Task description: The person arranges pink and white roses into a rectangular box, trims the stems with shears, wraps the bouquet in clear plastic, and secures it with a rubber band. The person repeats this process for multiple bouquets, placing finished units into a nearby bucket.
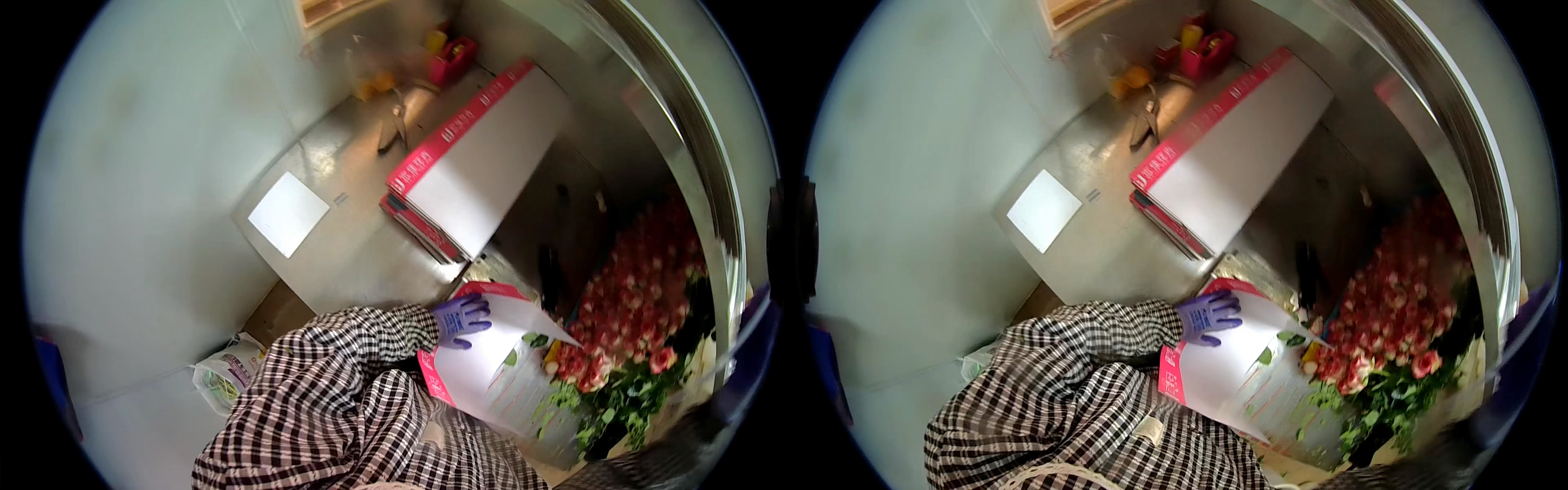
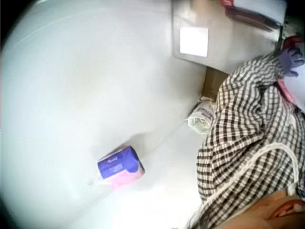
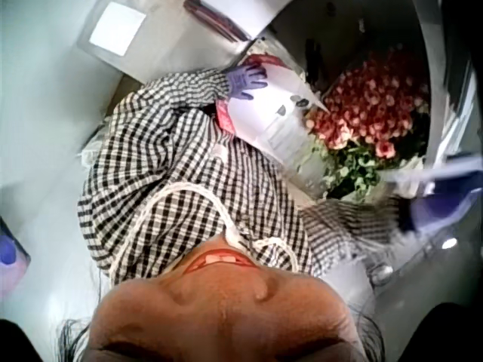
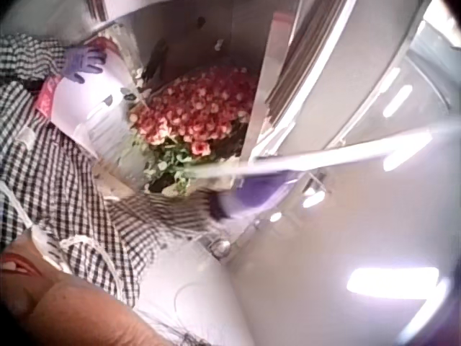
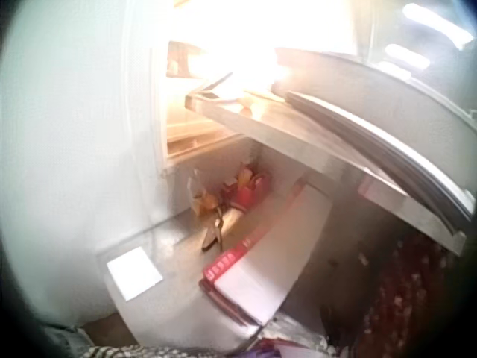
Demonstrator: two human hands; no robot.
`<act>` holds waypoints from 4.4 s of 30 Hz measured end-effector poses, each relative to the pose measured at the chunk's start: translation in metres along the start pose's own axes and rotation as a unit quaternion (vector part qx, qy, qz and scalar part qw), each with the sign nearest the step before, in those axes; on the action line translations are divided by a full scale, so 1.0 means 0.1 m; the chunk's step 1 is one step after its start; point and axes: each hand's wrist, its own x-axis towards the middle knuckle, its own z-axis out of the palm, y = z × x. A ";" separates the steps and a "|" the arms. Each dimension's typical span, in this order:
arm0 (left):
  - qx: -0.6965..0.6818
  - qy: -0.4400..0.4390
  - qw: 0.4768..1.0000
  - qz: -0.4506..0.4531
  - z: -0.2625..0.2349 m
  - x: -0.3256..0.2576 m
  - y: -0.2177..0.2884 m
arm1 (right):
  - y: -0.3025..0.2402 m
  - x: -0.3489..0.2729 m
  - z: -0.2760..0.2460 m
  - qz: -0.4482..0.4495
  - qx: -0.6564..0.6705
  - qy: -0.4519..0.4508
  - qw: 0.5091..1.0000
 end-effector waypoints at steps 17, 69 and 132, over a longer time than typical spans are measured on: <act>0.117 -0.124 0.985 0.021 -0.13 -0.05 -0.12 | 2.75 -3.45 2.45 0.370 0.048 -0.240 0.896; -0.167 -0.191 0.956 -0.148 -0.30 0.13 0.04 | 1.49 -3.12 -0.23 -0.110 -0.433 -0.318 0.836; -0.091 -0.196 0.968 -0.126 -0.19 -0.01 0.52 | 2.22 -3.66 -0.19 0.251 -0.558 -0.183 0.769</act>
